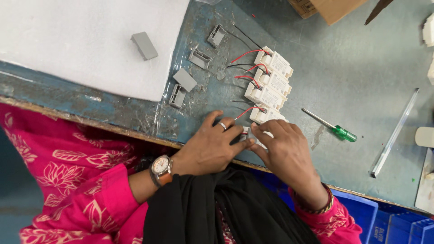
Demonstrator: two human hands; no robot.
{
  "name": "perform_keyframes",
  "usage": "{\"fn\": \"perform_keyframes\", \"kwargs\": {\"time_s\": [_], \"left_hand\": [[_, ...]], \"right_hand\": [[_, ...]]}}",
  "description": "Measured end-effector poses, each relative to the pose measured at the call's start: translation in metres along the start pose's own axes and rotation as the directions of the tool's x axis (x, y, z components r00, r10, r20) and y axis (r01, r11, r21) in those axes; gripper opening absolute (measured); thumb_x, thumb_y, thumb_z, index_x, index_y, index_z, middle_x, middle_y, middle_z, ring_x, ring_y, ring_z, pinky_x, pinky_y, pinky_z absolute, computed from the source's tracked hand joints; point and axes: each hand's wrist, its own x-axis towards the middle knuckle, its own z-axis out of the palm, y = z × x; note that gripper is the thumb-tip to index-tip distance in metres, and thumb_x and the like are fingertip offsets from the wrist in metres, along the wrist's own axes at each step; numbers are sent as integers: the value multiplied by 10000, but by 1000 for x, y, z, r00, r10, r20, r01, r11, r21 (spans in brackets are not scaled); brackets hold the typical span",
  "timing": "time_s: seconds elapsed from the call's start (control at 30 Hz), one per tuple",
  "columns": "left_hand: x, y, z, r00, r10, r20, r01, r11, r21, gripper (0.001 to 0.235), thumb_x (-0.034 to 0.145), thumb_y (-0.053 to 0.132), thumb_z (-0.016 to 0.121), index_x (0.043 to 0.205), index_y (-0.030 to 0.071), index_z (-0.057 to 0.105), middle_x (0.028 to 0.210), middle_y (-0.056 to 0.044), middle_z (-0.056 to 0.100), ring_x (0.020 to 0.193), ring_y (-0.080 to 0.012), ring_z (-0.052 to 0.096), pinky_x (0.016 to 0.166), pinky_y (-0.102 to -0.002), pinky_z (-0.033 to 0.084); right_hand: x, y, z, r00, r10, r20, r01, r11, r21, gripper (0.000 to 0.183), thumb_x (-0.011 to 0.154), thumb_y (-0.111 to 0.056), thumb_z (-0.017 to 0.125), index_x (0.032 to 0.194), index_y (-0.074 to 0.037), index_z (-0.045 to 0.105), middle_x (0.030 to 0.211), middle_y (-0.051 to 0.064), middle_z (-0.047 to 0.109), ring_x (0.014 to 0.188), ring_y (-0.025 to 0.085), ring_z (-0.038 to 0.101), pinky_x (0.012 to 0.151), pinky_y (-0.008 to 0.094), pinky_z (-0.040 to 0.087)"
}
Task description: The person assembles small white electrical components on a workbench. They use a green-handled screwdriver to tighten screws on the components, attach gray plastic clips, and place finished units into a cardboard box.
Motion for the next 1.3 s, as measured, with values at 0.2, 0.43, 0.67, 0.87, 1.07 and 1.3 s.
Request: {"fn": "perform_keyframes", "kwargs": {"time_s": [0.2, 0.43, 0.67, 0.87, 1.07, 1.3], "left_hand": [[5, 0, 5, 996, 11, 92, -14, 999, 31, 251, 927, 212, 605, 1093, 132, 775, 1069, -88, 675, 1123, -342, 626, 1045, -606, 400], [17, -1, 0, 986, 29, 162, -35, 999, 34, 274, 902, 180, 609, 1110, 148, 785, 1053, -76, 682, 1050, -298, 631, 1034, -576, 398], [34, 6, -10, 996, 78, 53, -78, 997, -5, 309, 856, 157, 663, 1150, 152, 756, 1031, -65, 712, 1023, -290, 615, 993, -510, 404], [23, 0, -3, 998, -52, -36, 50, 997, -67, 282, 891, 195, 694, 1138, 73, 755, 962, -72, 702, 1000, -269, 621, 1015, -469, 408], [22, -2, -1, 977, -208, -35, 202, 970, -132, 165, 872, 262, 716, 848, 116, 788, 873, -32, 674, 938, -261, 611, 944, -464, 392], [23, -11, 8, 981, -192, 13, 192, 980, -57, 215, 873, 306, 713, 794, 119, 784, 876, -45, 639, 981, -267, 587, 950, -473, 381]], "right_hand": [[11, -5, -5, 999, 22, 41, -24, 999, 43, 332, 799, -203, 800, 1090, -49, 752, 973, 52, 667, 879, 259, 655, 732, 415, 511], [-10, 9, 13, 998, 27, -65, -21, 995, 99, 269, 856, -184, 784, 1072, -35, 728, 1010, 53, 672, 943, 284, 663, 792, 434, 523], [-42, 123, 17, 813, 373, -448, -192, 897, 398, 300, 911, -185, 727, 1198, -106, 688, 1267, 98, 691, 1216, 317, 648, 1042, 437, 510], [-125, 203, 84, 730, 517, -447, -542, 837, 81, 390, 951, -255, 733, 1298, -82, 689, 1281, 200, 658, 1193, 391, 563, 1021, 486, 433], [-167, 169, 124, 462, 529, -712, -540, 805, 248, 71, 996, -46, 618, 1030, -36, 680, 1038, 128, 677, 966, 274, 656, 870, 413, 535], [-164, 130, 28, 175, 715, -677, 669, 418, 614, 544, 1138, -563, 286, 933, -98, 480, 653, 64, 477, 461, 121, 389, 448, 275, 337]]}}
